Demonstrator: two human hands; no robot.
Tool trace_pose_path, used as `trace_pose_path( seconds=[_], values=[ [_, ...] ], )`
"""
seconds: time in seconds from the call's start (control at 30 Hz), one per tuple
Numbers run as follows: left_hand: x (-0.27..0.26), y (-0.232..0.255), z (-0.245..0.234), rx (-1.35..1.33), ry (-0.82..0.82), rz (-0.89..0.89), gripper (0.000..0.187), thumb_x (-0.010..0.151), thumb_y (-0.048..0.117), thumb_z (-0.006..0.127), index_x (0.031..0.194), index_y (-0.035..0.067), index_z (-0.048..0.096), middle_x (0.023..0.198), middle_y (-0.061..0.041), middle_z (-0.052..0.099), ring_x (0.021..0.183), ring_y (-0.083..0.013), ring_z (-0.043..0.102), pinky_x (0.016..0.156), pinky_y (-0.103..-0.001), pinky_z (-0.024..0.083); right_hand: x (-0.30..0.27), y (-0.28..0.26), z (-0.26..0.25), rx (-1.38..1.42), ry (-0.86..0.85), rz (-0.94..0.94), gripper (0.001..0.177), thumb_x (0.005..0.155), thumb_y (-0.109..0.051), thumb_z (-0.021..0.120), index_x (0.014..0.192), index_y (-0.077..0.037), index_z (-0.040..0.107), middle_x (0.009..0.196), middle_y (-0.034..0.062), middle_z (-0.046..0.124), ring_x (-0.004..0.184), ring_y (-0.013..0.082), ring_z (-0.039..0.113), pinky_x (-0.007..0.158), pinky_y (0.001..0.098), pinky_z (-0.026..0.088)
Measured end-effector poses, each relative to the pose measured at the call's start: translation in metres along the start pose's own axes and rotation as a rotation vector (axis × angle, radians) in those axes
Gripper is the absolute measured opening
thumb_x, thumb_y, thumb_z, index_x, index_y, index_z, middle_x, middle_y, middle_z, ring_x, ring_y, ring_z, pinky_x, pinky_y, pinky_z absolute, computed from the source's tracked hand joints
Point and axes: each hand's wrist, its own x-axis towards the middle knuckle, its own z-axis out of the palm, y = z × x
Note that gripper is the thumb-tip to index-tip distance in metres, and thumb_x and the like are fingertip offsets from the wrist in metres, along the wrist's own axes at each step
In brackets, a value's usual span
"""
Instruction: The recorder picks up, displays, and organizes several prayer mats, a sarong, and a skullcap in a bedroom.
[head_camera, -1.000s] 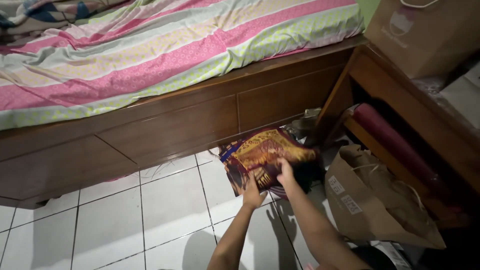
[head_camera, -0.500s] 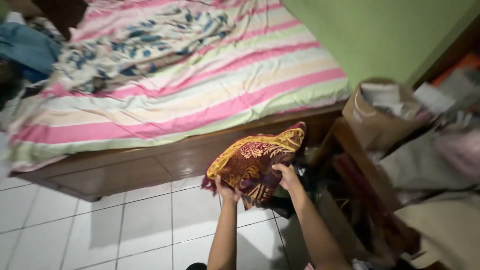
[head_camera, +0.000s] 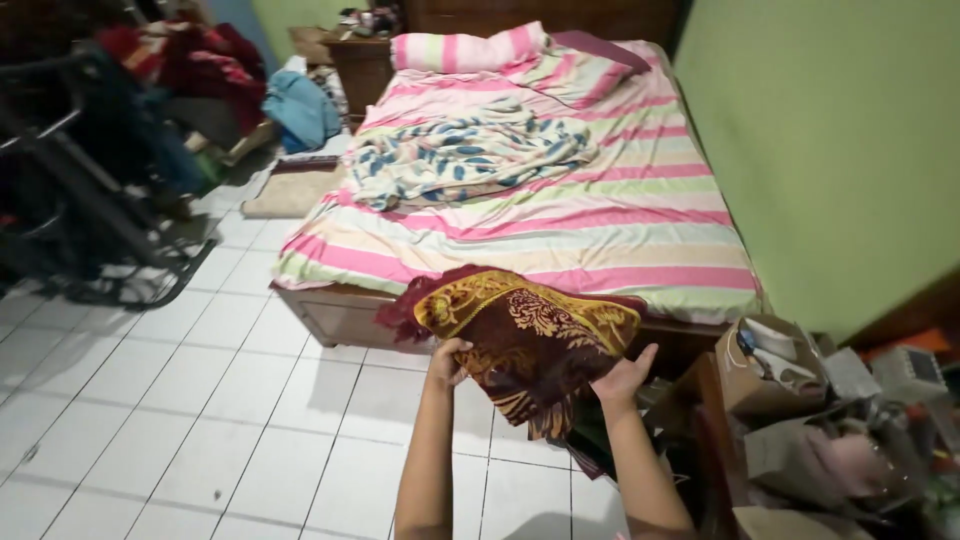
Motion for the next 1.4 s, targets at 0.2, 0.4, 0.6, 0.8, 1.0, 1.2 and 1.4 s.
trace_pose_path(
  seconds=[0.2,0.4,0.6,0.8,1.0,1.2,1.4],
  values=[
    [-0.051,0.046,-0.004,0.151,0.057,0.063,0.071,0.066,-0.004,0.055,0.136,-0.008,0.053,0.125,-0.022,0.067,0.111,-0.0354,0.07,0.093,-0.044,0.06,-0.027,-0.016,0.005,-0.009,-0.284,0.123,0.072,0.094,-0.053,0.043,0.149,-0.007,0.05,0.148,0.0176,0.054,0.133,0.0371,0.053,0.112,0.0529,0.04],
    [-0.141,0.075,0.006,0.652,0.24,0.184,0.061,0.076,-0.002,0.066,0.135,-0.006,0.055,0.119,-0.012,0.065,0.104,-0.0223,0.063,0.09,-0.037,0.054,-0.063,-0.045,0.004,0.081,-0.65,0.691,0.058,0.091,-0.022,0.066,0.143,0.002,0.057,0.134,0.0255,0.065,0.122,0.0398,0.063,0.103,0.0532,0.05],
    [-0.253,0.079,0.045,0.679,0.573,0.273,0.056,0.091,0.03,0.073,0.136,-0.002,0.059,0.126,-0.01,0.07,0.111,-0.0187,0.067,0.095,-0.031,0.054,-0.052,0.002,-0.003,-0.877,-0.427,0.617,0.053,0.078,-0.005,0.077,0.129,0.003,0.065,0.115,0.0157,0.073,0.104,0.0293,0.071,0.091,0.0429,0.056],
    [-0.344,0.129,0.035,0.833,0.797,0.467,0.054,0.09,0.038,0.075,0.123,-0.005,0.069,0.112,-0.009,0.075,0.101,-0.0184,0.069,0.091,-0.034,0.054,-0.072,0.103,0.09,-1.003,-0.644,0.58,0.047,0.082,-0.006,0.076,0.128,-0.002,0.064,0.117,0.0097,0.072,0.105,0.0222,0.07,0.092,0.0392,0.056],
    [-0.455,0.193,0.051,0.926,1.633,0.614,0.061,0.097,0.051,0.07,0.103,-0.01,0.076,0.095,-0.018,0.076,0.086,-0.0204,0.066,0.082,-0.034,0.054,-0.098,0.262,0.133,-1.053,-0.694,0.618,0.047,0.078,-0.001,0.077,0.123,0.002,0.065,0.11,0.0115,0.072,0.099,0.0253,0.07,0.089,0.0409,0.057],
    [-0.602,0.253,-0.002,1.44,1.716,1.267,0.032,0.085,0.024,0.07,0.105,0.001,0.079,0.101,-0.016,0.066,0.088,-0.027,0.062,0.08,-0.042,0.051,-0.146,0.433,0.164,-0.973,-0.964,0.467,0.056,0.074,0.004,0.075,0.129,0.0,0.061,0.115,0.0108,0.07,0.107,0.0254,0.066,0.097,0.0384,0.052],
    [-0.704,0.307,-0.006,0.977,1.942,0.613,0.045,0.085,0.039,0.065,0.083,-0.005,0.072,0.075,-0.019,0.07,0.074,-0.0312,0.064,0.076,-0.041,0.055,-0.234,0.522,0.25,-1.14,-1.537,-0.565,0.093,0.053,0.012,0.086,0.138,0.023,0.05,0.143,0.0449,0.046,0.129,0.0572,0.032,0.107,0.0566,0.03]
  ],
)
